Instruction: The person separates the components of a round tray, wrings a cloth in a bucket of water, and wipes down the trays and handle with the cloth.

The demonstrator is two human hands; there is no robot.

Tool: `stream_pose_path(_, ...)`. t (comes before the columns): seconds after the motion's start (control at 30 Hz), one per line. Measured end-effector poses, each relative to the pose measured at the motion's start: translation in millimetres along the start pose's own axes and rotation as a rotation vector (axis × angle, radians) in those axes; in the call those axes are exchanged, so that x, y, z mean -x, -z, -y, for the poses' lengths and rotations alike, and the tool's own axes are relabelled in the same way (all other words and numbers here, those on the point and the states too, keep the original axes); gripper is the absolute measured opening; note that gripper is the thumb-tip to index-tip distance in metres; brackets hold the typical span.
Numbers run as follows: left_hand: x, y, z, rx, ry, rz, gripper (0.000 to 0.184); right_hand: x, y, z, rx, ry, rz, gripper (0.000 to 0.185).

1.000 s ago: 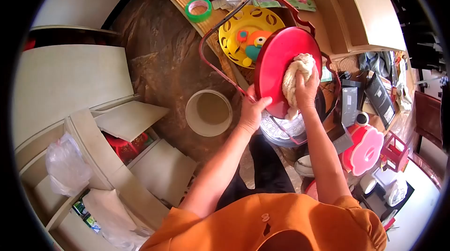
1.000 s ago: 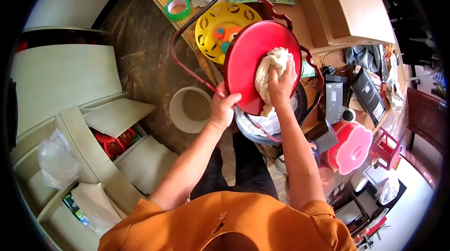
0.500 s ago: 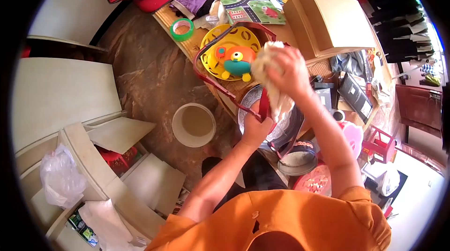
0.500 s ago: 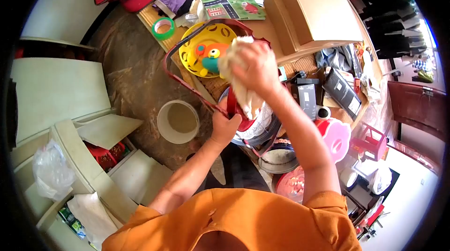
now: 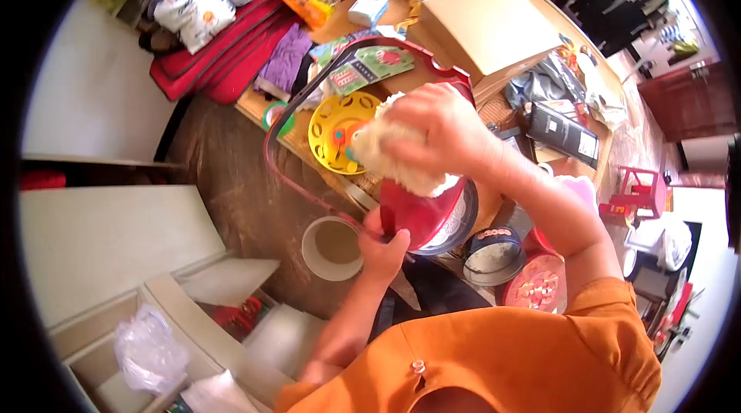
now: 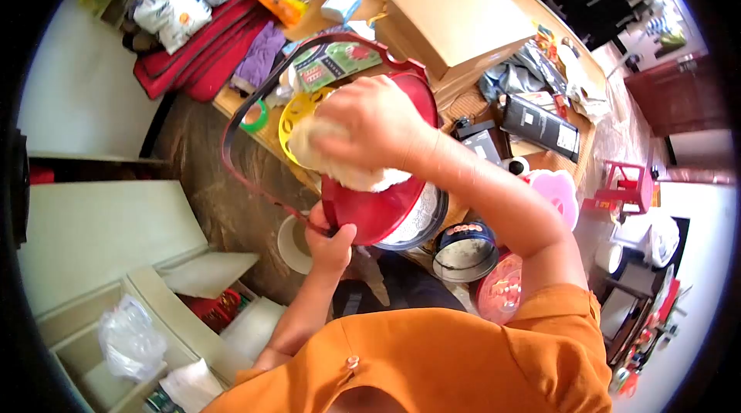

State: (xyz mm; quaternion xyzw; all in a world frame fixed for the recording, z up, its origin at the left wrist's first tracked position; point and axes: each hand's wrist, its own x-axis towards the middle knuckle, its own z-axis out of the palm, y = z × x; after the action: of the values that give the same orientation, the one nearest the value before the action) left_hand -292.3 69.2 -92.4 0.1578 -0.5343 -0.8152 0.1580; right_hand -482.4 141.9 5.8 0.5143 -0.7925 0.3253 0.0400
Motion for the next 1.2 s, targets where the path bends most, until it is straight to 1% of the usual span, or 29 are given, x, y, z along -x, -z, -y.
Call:
stream_pose_path(0.03, 4, -2, -9, 0.025, 0.018, -0.007, 0.029, 0, 13, -4, -0.154, -0.231, 0.007, 0.032)
stream_pose_path(0.1, 11, -5, -23, 0.06, 0.013, 0.013, 0.03, 7, 20, -29, -0.37, -0.572, -0.188, 0.038)
stream_pose_path(0.17, 13, -3, -38, 0.078, -0.003, 0.035, 0.03, 14, 38, -48, -0.491, -0.732, -0.264, 0.042)
stream_pose_path(0.23, 20, 0, -54, 0.09, -0.025, 0.053, 0.031, 28, 44, -69, -0.48, -0.771, -0.328, 0.043)
stream_pose_path(0.3, 15, 0, -67, 0.092, -0.004, 0.1, 0.035, 39, 52, -72, -0.302, -0.745, -0.327, 0.045)
stream_pose_path(0.33, 14, 1, -71, 0.074, 0.024, 0.109, 0.037, 38, 57, -59, -0.178, -0.741, -0.343, 0.046)
stream_pose_path(0.37, 15, 2, -76, 0.055, 0.058, 0.107, 0.039, 40, 57, -61, -0.254, -0.776, -0.306, 0.048)
stream_pose_path(0.43, 8, 1, -89, 0.171, 0.127, 0.117, 0.045, 29, 62, -51, -0.384, -0.9, -0.224, 0.048)
stream_pose_path(0.5, -4, 7, -108, 0.286, 0.196, 0.213, 0.05, 21, 70, -48, -0.314, -0.692, -0.115, 0.049)
stream_pose_path(0.53, -6, 4, -122, 0.333, 0.198, 0.212, 0.053, 15, 71, -45, -0.283, -0.643, -0.124, 0.049)
stream_pose_path(0.57, -7, 2, -128, 0.311, 0.186, 0.227, 0.053, 7, 74, -39, -0.252, -0.588, -0.123, 0.049)
stream_pose_path(0.63, -7, -4, -138, 0.261, 0.171, 0.267, 0.054, -12, 78, -18, -0.343, -0.423, -0.095, 0.045)
stream_pose_path(0.67, -9, -8, -141, 0.23, 0.164, 0.336, 0.052, -22, 74, -2, -0.255, -0.328, -0.014, 0.042)
stream_pose_path(0.7, -10, -11, -142, 0.2, 0.181, 0.322, 0.05, -31, 69, 17, -0.163, -0.236, 0.065, 0.039)
stream_pose_path(0.77, -15, -14, -146, 0.148, 0.212, 0.307, 0.046, -34, 47, 49, 0.172, 0.065, 0.02, 0.033)
stream_pose_path(0.8, -17, -8, -134, 0.206, 0.217, 0.297, 0.039, -34, 44, 66, 0.199, 0.114, 0.075, 0.031)
stream_pose_path(0.83, -17, -9, -136, 0.267, 0.23, 0.288, 0.04, -33, 42, 83, 0.221, 0.166, 0.133, 0.03)
stream_pose_path(0.87, -13, -9, -137, 0.326, 0.249, 0.272, 0.04, -27, 41, 99, 0.229, 0.122, 0.152, 0.026)
stream_pose_path(0.9, -9, -8, -138, 0.383, 0.27, 0.253, 0.04, -21, 34, 103, 0.242, 0.167, 0.093, 0.026)
stream_pose_path(0.93, -7, -7, -136, 0.458, 0.283, 0.24, 0.044, -15, 32, 110, 0.27, 0.177, 0.066, 0.025)
stream_pose_path(0.97, -6, -5, -134, 0.467, 0.278, 0.233, 0.045, -10, 31, 117, 0.299, 0.183, 0.036, 0.025)
stream_pose_path(1.07, -3, -5, -131, 0.493, 0.265, 0.241, 0.047, -3, 36, 135, 0.349, 0.158, 0.094, 0.024)
stream_pose_path(1.17, -2, -6, -137, 0.506, 0.237, 0.264, 0.05, 1, 41, 143, 0.347, 0.151, 0.074, 0.023)
stream_pose_path(1.2, -2, -6, -140, 0.508, 0.229, 0.261, 0.05, 4, 42, 143, 0.377, 0.223, -0.035, 0.022)
